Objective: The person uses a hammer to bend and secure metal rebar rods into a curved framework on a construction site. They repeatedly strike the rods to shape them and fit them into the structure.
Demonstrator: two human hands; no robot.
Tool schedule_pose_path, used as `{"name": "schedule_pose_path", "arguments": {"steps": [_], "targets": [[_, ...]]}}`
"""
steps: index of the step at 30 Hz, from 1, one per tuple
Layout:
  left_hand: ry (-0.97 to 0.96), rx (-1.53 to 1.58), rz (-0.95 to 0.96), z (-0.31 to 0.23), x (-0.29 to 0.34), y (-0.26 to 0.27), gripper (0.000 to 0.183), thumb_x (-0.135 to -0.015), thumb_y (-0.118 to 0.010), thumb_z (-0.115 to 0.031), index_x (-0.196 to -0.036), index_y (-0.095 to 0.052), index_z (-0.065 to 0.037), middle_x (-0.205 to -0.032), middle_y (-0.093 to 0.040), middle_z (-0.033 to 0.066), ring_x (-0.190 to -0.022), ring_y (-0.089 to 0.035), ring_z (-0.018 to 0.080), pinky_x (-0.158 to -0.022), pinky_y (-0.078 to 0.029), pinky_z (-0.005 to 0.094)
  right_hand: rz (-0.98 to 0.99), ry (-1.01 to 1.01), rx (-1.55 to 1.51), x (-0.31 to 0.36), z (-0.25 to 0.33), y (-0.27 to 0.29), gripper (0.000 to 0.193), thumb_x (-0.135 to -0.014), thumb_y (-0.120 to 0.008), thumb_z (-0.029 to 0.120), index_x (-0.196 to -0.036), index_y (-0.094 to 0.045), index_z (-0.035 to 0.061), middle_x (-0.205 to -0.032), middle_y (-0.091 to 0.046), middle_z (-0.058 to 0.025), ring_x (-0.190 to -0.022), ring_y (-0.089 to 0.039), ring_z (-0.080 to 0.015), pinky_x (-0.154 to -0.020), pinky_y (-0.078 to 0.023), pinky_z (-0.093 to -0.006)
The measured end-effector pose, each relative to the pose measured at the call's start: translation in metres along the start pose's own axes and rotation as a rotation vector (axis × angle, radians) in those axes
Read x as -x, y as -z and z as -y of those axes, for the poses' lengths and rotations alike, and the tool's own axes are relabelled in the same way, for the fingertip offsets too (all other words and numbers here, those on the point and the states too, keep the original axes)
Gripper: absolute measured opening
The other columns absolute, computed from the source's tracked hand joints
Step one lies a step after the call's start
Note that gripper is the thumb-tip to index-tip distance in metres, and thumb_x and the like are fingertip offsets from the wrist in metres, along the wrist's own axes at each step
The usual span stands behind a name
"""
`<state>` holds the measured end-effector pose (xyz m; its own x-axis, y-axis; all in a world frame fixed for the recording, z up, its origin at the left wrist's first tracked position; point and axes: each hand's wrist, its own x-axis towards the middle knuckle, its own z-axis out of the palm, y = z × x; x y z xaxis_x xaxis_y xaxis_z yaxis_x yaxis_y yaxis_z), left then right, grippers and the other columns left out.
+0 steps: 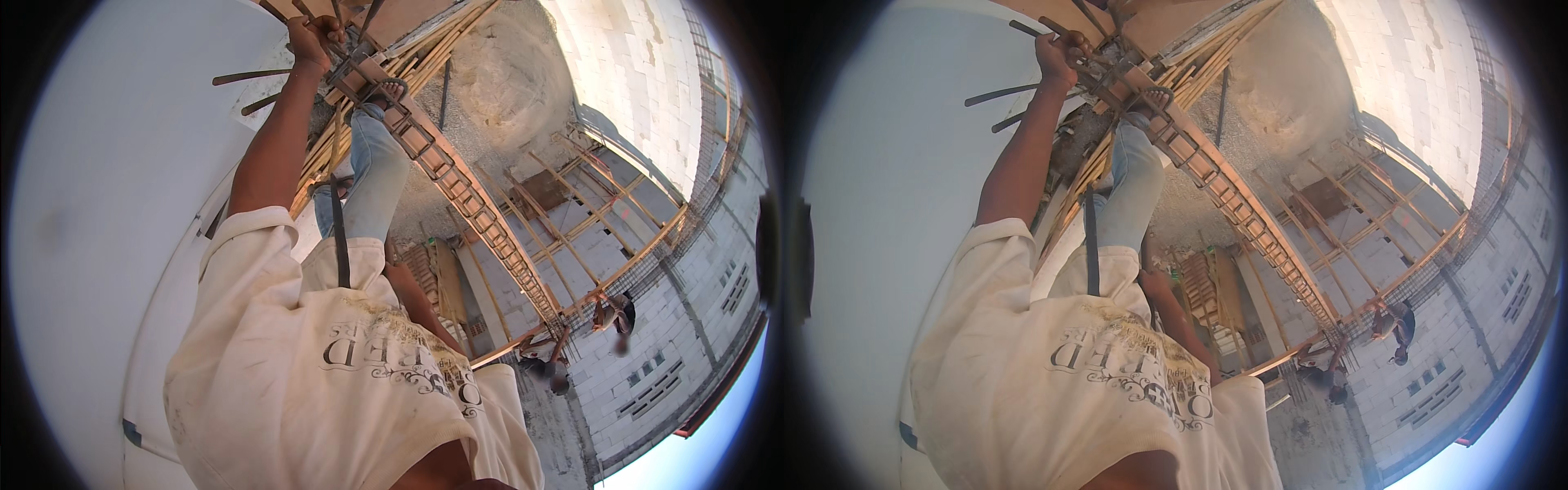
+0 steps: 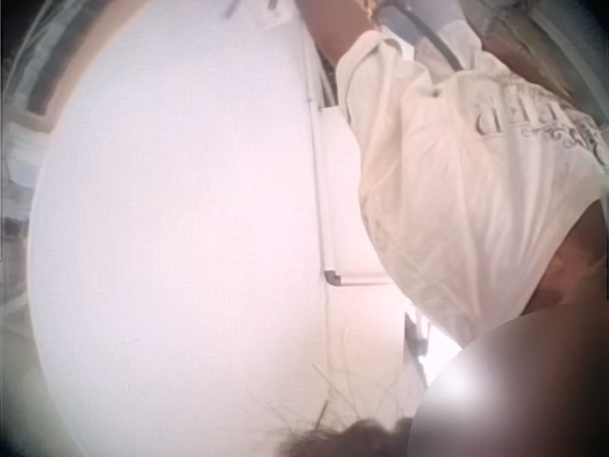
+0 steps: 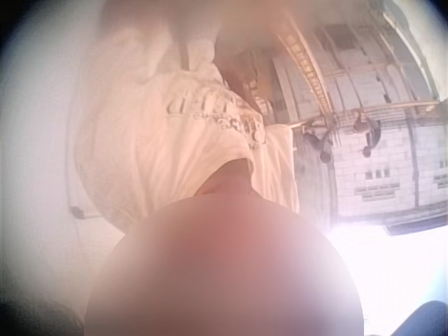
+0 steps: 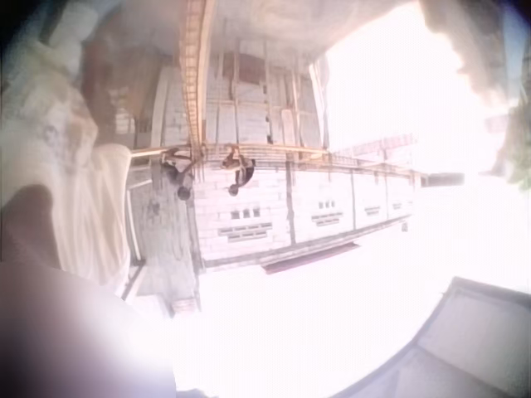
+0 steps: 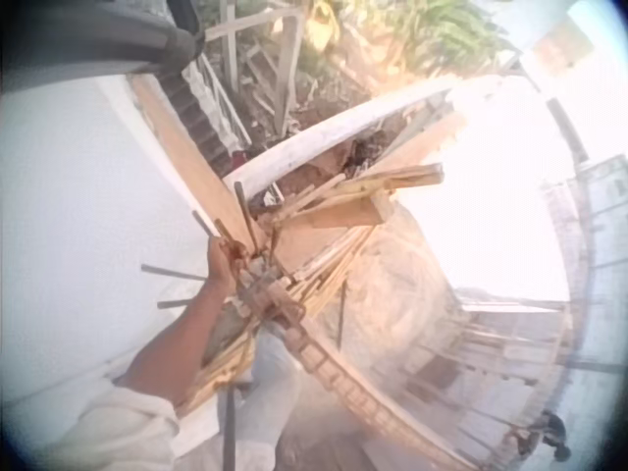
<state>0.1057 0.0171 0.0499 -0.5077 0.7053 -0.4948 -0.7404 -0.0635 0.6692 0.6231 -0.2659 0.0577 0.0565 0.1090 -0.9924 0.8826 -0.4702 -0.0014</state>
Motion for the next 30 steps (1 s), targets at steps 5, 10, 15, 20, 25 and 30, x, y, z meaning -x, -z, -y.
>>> {"name": "schedule_pose_path", "arguments": {"steps": [5, 10, 15, 20, 25, 30], "targets": [[-0.019, 0.039, -0.085, 0.0, 0.005, -0.007, 0.052, -0.081, -0.026, -0.04, -0.069, -0.057, 0.0, -0.058, -0.055, 0.0146, -0.056, -0.051, 0.0269, -0.065, -0.042, 0.0395, -0.027, -0.028, -0.043, 0.008, 0.013, 0.003, 0.066, -0.079, -0.05, 0.047, -0.103, -0.06, -0.013, -0.106, -0.058, -0.036, -0.108, -0.055, -0.0452, -0.093, -0.042, -0.0445], [-0.047, 0.033, -0.076, 0.001, 0.002, -0.004, 0.051, -0.081, -0.027, -0.039, -0.069, -0.056, 0.001, -0.058, -0.055, 0.0145, -0.056, -0.05, 0.0272, -0.066, -0.043, 0.0404, 0.125, -0.06, 0.06, 0.031, 0.04, 0.022, 0.066, -0.078, -0.05, 0.047, -0.105, -0.06, -0.0129, -0.108, -0.058, -0.0351, -0.106, -0.056, -0.0452, -0.092, -0.043, -0.0447], [0.024, 0.09, -0.02, 0.001, 0.001, 0.006, 0.048, -0.078, -0.029, -0.039, -0.072, -0.055, 0.001, -0.064, -0.053, 0.016, -0.065, -0.052, 0.0296, -0.071, -0.043, 0.0422, 0.087, 0.05, 0.287, 0.052, 0.07, 0.03, 0.065, -0.079, -0.05, 0.046, -0.104, -0.06, -0.0132, -0.105, -0.059, -0.0349, -0.105, -0.057, -0.0456, -0.091, -0.044, -0.0449], [0.081, 0.109, -0.137, -0.005, 0.0, 0.005, 0.051, -0.076, -0.027, -0.04, -0.066, -0.056, 0.001, -0.06, -0.054, 0.0156, -0.059, -0.051, 0.0283, -0.066, -0.045, 0.0397, -0.001, -0.039, 0.089, 0.075, 0.099, 0.03, 0.06, -0.077, -0.053, 0.039, -0.098, -0.06, -0.0167, -0.096, -0.06, -0.0377, -0.1, -0.061, -0.0428, -0.084, -0.048, -0.0432], [0.074, 0.041, -0.134, -0.012, 0.0, 0.001, 0.05, -0.074, -0.027, -0.038, -0.065, -0.056, 0.001, -0.06, -0.053, 0.0153, -0.061, -0.052, 0.0288, -0.067, -0.047, 0.0397, -0.015, -0.046, -0.032, 0.089, 0.112, 0.026, 0.061, -0.079, -0.051, 0.043, -0.096, -0.06, -0.0145, -0.099, -0.059, -0.0361, -0.097, -0.06, -0.0456, -0.085, -0.048, -0.0437], [0.057, 0.053, -0.126, -0.014, 0.0, 0.001, 0.046, -0.072, -0.03, -0.037, -0.064, -0.055, 0.001, -0.058, -0.052, 0.0151, -0.058, -0.051, 0.0288, -0.064, -0.048, 0.0398, -0.033, 0.009, -0.046, 0.087, 0.111, 0.018, 0.059, -0.079, -0.053, 0.043, -0.095, -0.062, -0.0132, -0.097, -0.06, -0.0361, -0.097, -0.06, -0.0445, -0.084, -0.047, -0.0442]]}}
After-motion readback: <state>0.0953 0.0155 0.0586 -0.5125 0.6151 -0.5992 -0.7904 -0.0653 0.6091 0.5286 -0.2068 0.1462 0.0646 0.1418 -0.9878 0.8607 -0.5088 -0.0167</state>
